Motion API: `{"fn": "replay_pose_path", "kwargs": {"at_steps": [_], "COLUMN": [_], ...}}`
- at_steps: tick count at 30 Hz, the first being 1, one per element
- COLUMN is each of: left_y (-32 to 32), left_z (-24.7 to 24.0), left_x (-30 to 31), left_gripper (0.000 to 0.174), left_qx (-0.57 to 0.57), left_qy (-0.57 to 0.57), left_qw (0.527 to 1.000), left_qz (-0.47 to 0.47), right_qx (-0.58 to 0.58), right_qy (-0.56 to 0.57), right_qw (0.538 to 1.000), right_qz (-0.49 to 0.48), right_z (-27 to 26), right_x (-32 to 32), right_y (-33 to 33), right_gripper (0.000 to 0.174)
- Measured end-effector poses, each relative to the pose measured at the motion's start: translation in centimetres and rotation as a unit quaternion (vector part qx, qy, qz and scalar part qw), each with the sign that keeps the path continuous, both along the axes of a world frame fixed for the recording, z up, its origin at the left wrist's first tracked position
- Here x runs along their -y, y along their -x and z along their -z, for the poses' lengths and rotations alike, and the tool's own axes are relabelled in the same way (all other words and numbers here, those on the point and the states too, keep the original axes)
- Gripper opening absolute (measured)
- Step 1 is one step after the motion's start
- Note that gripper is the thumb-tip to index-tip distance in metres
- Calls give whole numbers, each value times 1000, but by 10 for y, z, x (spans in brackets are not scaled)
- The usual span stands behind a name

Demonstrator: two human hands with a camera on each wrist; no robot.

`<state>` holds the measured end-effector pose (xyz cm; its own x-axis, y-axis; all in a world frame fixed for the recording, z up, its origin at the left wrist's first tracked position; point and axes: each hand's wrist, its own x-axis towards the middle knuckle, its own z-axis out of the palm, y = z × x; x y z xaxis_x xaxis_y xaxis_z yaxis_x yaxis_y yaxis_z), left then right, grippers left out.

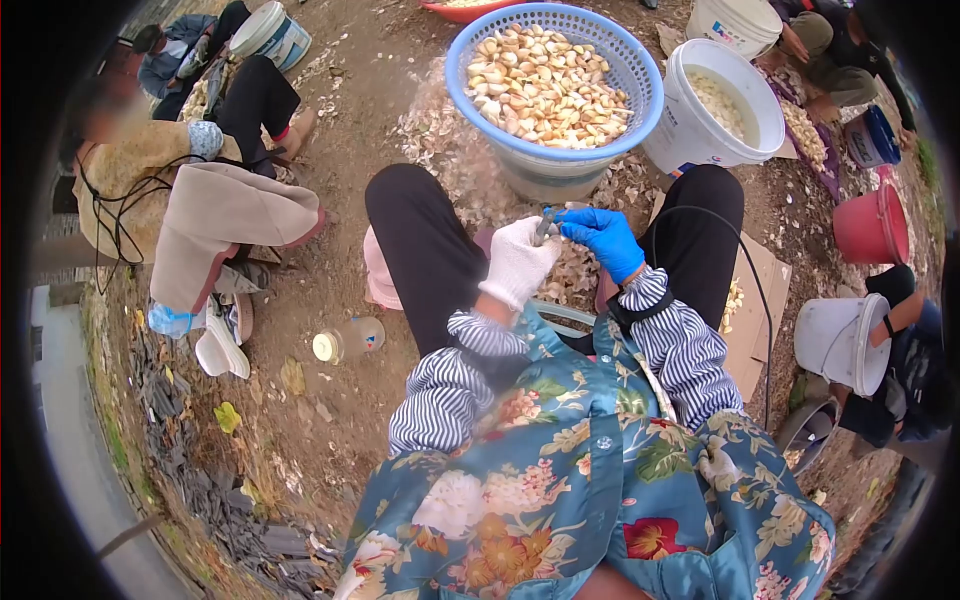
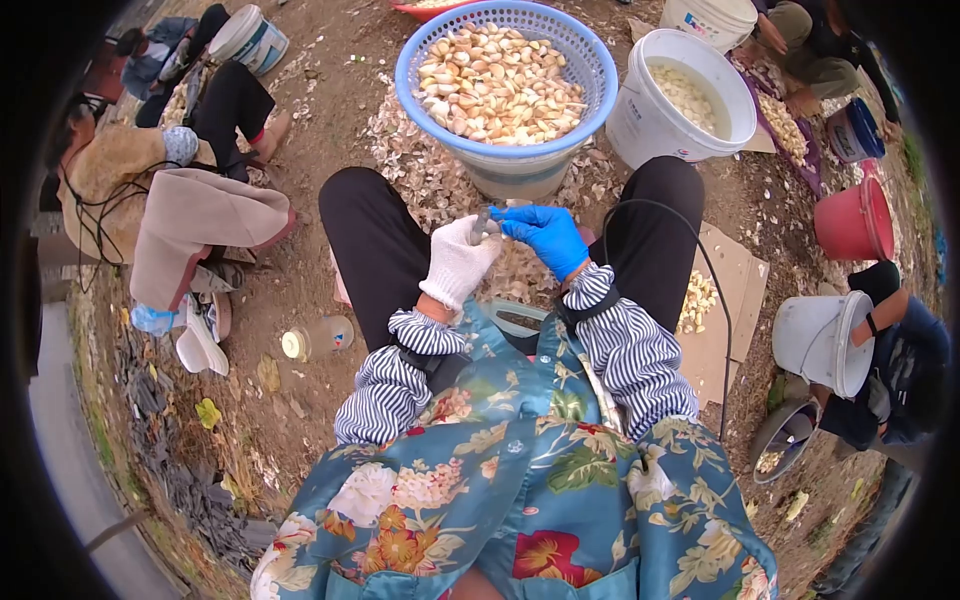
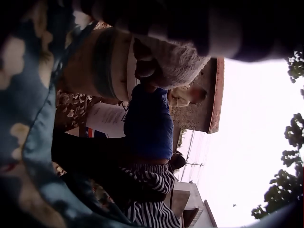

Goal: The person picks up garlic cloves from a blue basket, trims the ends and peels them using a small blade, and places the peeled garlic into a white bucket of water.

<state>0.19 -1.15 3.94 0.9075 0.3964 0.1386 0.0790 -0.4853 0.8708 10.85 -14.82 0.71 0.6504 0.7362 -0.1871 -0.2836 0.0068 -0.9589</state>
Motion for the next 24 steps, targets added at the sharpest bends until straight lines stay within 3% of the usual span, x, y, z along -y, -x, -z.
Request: {"fn": "replay_pose_path", "kwargs": {"at_steps": [3,5,8,11,14,17,20,22,24], "left_y": [1,1,-2,-1,-4,-6,-1,-3,-4], "left_z": [7,-6,-10,-15,2,15,-8,14,18], "left_x": [-1,-1,-2,3,8,9,0,-14,-21], "left_gripper": [11,10,9,9,9,7,6,5,8], "left_qx": [-13,-60,-77,-75,-32,14,-60,-35,-52], "left_qy": [210,409,479,450,341,253,481,528,509], "left_qw": [977,909,870,885,935,965,865,824,826], "left_qz": [-24,-54,-89,-97,-88,-73,-132,-203,-237], "right_qx": [0,-33,-152,-188,-195,-122,-100,-140,-164], "right_qy": [-18,-34,-14,62,48,39,49,33,11], "right_qw": [1000,998,988,980,977,991,994,990,986], "right_qz": [7,32,38,35,70,40,10,5,-6], "right_z": [-13,-22,2,12,8,0,-11,-5,-5], "right_x": [-1,-3,-6,-2,-2,-5,-3,-4,-2], "right_y": [3,5,1,-1,0,6,4,4,4], "right_gripper": [27,31,33,32,27,29,30,31,32]}}
